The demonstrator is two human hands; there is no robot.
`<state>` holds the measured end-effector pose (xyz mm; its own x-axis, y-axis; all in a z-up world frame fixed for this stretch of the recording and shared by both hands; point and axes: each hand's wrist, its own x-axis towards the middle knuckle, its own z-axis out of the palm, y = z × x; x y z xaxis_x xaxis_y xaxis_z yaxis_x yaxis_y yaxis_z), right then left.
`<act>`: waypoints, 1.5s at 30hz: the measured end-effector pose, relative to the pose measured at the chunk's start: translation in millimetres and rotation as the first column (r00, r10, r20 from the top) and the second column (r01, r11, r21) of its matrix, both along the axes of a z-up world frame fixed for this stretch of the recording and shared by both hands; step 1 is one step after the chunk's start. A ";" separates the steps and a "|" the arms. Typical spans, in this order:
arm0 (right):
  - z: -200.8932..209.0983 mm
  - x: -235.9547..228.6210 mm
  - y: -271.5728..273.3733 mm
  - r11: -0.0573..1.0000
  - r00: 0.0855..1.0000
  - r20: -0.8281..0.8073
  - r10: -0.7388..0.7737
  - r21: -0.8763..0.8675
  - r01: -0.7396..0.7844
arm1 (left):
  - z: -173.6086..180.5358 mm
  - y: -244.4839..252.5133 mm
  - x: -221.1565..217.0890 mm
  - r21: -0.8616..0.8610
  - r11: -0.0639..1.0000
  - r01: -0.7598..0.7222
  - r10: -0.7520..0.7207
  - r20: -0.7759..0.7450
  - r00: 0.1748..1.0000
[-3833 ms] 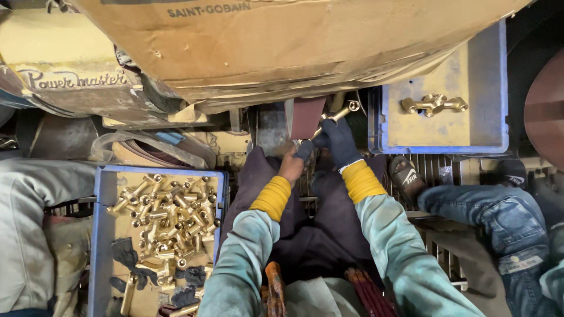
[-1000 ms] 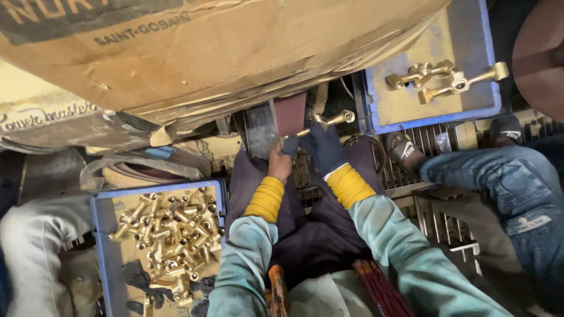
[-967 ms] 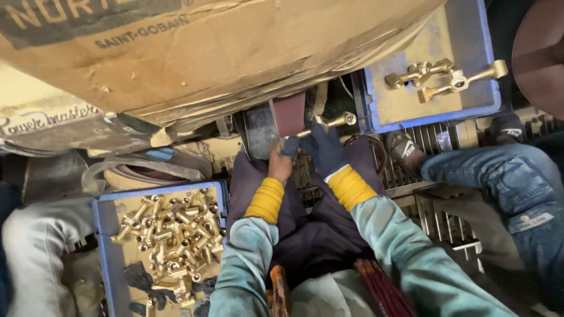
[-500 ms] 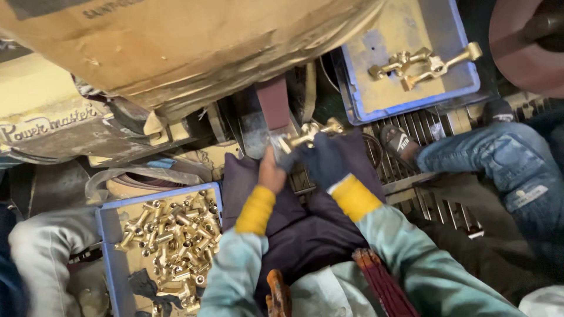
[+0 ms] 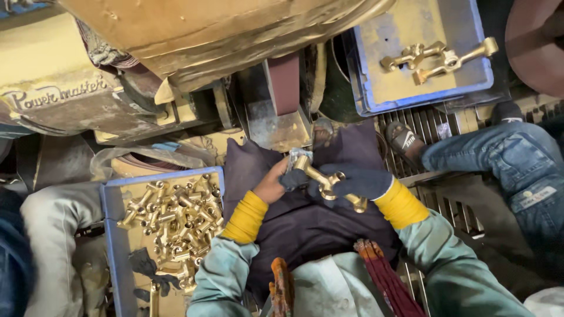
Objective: The person sits on the floor and uses a belt sander to smooth brass-colored metal parts. They pick up each part from a blue bin, press it against the moving belt, rotate it to sand different surfaces, and place the finished part into a second blue bin.
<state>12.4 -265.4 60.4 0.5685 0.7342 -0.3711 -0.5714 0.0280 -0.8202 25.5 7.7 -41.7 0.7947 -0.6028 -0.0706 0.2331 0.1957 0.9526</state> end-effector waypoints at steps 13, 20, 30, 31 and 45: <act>-87.5 31.6 19.8 0.730 0.701 0.218 -0.679 0.092 0.678 | -4.6 -27.3 30.5 0.153 0.946 -0.286 0.258 0.182 0.949; -103.3 118.5 33.8 0.669 0.669 -0.020 -0.743 -0.005 0.743 | -68.5 -47.4 74.5 0.247 0.902 -0.354 0.399 -0.167 0.902; -157.8 147.3 28.6 0.667 0.631 0.654 -0.417 -0.251 0.702 | -135.8 -69.9 75.5 0.236 0.853 -0.466 0.516 -0.246 0.821; -158.3 146.5 29.0 0.655 0.575 0.763 -0.293 -0.278 0.703 | -134.3 -69.8 75.6 0.239 0.849 -0.471 0.523 -0.250 0.815; -103.3 100.5 69.6 0.584 0.580 -0.076 -0.811 -0.034 0.811 | -83.2 -54.8 75.7 0.276 0.831 -0.483 0.551 -0.288 0.783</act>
